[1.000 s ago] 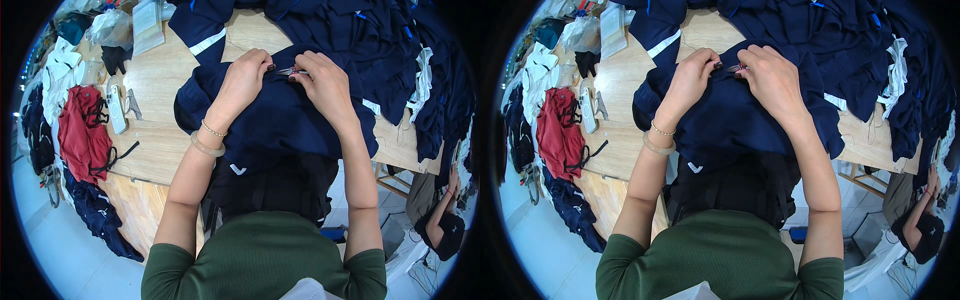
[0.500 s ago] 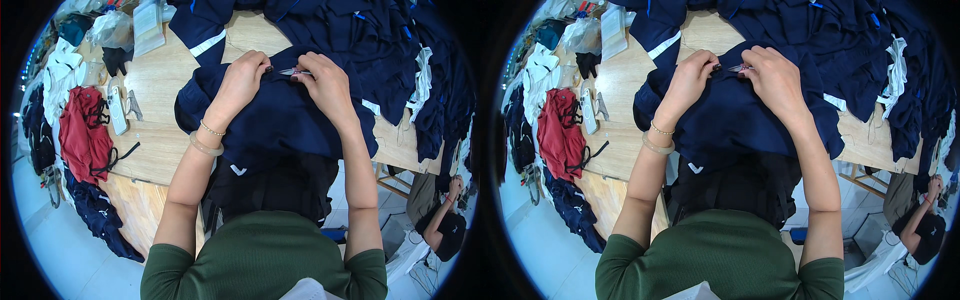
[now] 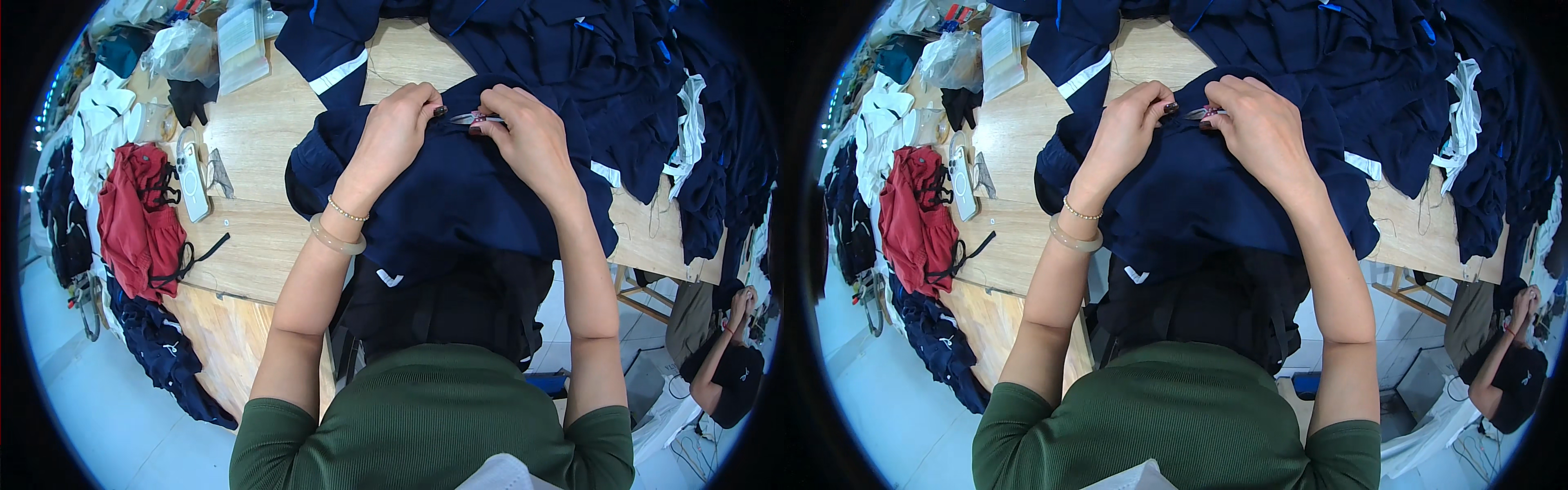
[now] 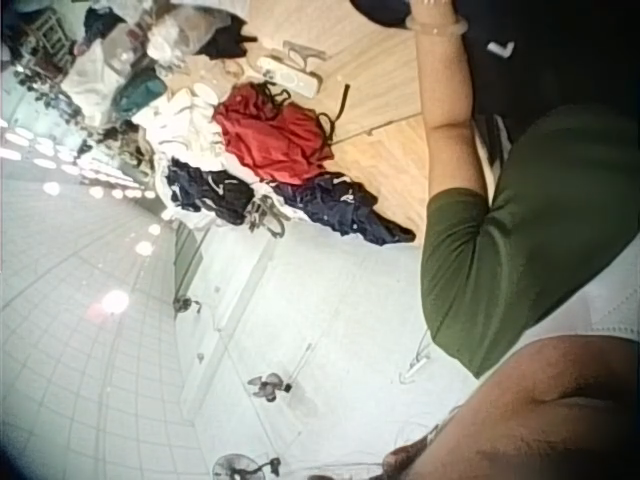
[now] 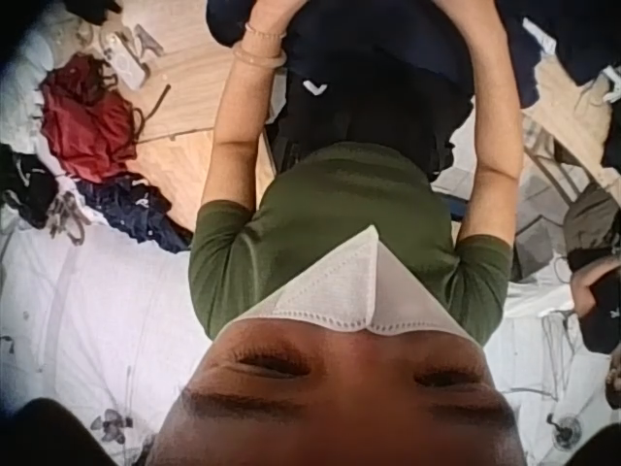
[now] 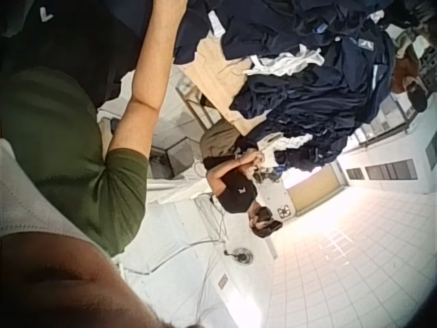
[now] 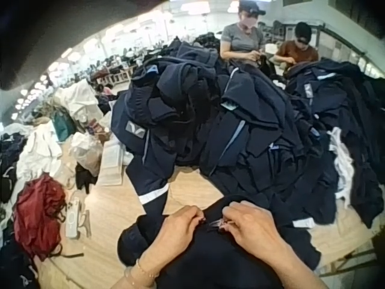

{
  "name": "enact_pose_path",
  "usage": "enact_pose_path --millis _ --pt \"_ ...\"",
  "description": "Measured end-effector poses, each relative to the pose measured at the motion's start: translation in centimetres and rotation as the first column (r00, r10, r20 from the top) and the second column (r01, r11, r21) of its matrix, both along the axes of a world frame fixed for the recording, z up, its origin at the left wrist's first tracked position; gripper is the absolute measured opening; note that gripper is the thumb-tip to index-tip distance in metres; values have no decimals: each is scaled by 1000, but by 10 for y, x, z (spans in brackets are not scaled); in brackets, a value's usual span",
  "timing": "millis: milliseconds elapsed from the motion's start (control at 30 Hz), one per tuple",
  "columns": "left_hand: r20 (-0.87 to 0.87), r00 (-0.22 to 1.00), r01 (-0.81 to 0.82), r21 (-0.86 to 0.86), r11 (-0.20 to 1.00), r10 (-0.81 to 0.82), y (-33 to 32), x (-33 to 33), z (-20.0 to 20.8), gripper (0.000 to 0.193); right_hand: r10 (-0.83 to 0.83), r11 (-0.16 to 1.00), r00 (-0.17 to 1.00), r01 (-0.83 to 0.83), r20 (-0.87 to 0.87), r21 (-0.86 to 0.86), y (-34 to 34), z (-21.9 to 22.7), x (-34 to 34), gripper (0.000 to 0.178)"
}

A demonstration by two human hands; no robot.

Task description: The person is using small scissors to trim excess threads and finish the waistbands of blue athletic garments.

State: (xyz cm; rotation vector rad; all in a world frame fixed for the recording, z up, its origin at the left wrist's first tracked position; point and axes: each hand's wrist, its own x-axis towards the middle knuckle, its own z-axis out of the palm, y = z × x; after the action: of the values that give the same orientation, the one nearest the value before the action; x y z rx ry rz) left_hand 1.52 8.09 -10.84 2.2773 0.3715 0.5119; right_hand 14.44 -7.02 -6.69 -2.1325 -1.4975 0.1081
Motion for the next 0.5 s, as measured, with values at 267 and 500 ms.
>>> enact_pose_path --millis 267,500 --pt "-53 998 31 -50 998 -34 2 -4 0 7 -90 995 992 94 -92 39 -5 -3 9 16" --pt "-128 988 73 -56 996 -80 0 -4 6 7 -115 993 983 115 -145 -4 -8 3 7 16"
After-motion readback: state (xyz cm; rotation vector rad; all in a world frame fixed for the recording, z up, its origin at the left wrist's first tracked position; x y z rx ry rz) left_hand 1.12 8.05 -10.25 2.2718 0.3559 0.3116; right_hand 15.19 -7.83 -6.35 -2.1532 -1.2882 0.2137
